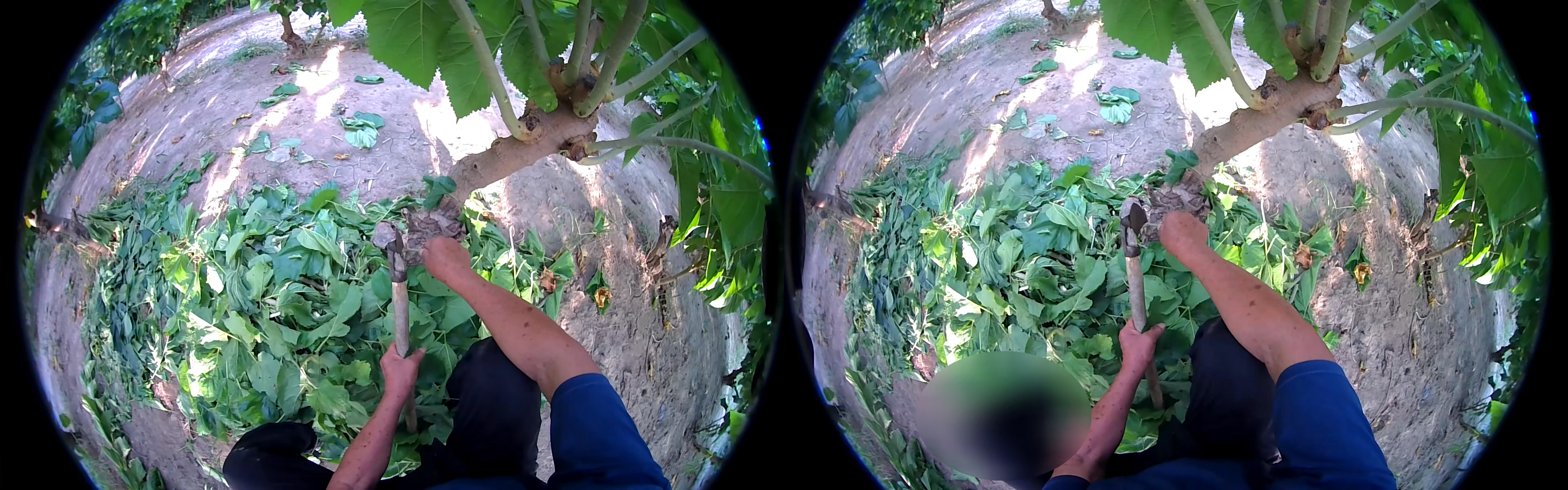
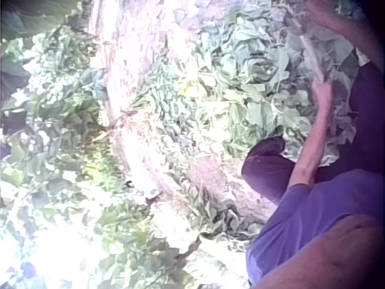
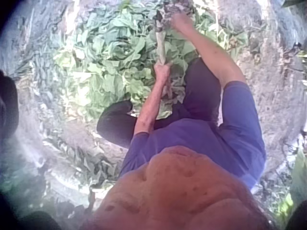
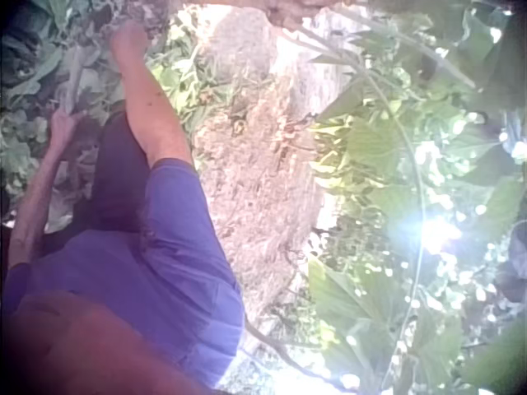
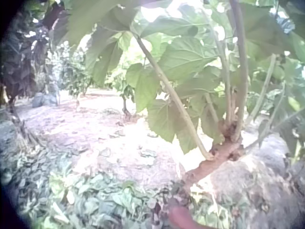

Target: The person sits on the ground beneath a tree and uses a machete to cut a branch. They then strip the leaves from the branch by hand, adding them to a growing pile on the ground.

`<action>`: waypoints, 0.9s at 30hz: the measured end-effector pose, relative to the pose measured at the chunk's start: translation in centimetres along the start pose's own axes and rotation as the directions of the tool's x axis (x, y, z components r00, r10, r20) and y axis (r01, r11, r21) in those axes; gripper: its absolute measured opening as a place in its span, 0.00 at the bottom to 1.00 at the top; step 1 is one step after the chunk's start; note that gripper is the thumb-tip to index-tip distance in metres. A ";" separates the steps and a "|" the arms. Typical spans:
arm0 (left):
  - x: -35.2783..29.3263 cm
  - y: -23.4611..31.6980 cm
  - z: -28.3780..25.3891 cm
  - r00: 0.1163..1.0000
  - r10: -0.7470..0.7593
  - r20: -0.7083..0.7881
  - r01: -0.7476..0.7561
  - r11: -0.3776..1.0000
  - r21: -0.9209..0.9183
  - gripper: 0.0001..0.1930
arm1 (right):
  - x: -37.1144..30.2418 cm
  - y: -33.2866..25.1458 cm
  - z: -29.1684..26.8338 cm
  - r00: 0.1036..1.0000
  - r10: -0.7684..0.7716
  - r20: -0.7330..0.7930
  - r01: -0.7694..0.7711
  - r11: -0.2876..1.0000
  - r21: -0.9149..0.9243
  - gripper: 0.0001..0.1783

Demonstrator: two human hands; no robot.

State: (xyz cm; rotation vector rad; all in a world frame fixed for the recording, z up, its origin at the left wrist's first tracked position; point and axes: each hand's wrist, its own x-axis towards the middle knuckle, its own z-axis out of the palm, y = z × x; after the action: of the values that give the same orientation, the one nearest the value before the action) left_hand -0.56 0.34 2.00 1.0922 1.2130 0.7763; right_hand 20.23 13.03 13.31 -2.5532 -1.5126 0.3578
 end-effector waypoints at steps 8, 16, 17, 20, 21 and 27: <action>0.1 0.7 -0.3 0.994 -0.101 0.043 0.103 0.994 -0.032 0.12 | 0.0 0.1 0.0 0.997 0.005 0.073 -0.005 1.000 0.000 0.15; 0.8 -1.4 -0.3 0.997 -0.069 0.030 0.070 0.996 -0.053 0.13 | 0.3 0.9 0.2 0.991 -0.063 0.120 0.059 0.997 0.041 0.18; 0.9 -1.8 -0.3 0.997 -0.067 0.029 0.069 0.996 -0.052 0.14 | 0.3 0.9 0.2 0.991 -0.067 0.117 0.064 0.997 0.032 0.18; 0.8 -1.6 -0.2 0.997 -0.068 0.032 0.069 0.996 -0.052 0.14 | 0.3 0.7 0.1 0.992 -0.052 0.113 0.050 0.998 0.023 0.17; 0.8 -1.4 -0.3 0.997 -0.068 0.031 0.070 0.996 -0.054 0.15 | 0.2 0.4 -0.1 0.993 -0.034 0.117 0.031 0.999 0.030 0.17; 0.8 -0.9 -0.2 0.995 -0.088 0.037 0.090 0.994 -0.055 0.16 | 0.3 -0.2 -0.3 0.991 0.009 0.131 -0.012 1.000 0.017 0.17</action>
State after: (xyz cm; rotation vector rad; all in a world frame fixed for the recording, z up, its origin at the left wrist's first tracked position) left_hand -0.66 0.84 0.93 0.9947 1.1956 0.7166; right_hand 20.23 13.37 13.66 -2.5705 -1.5320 0.5483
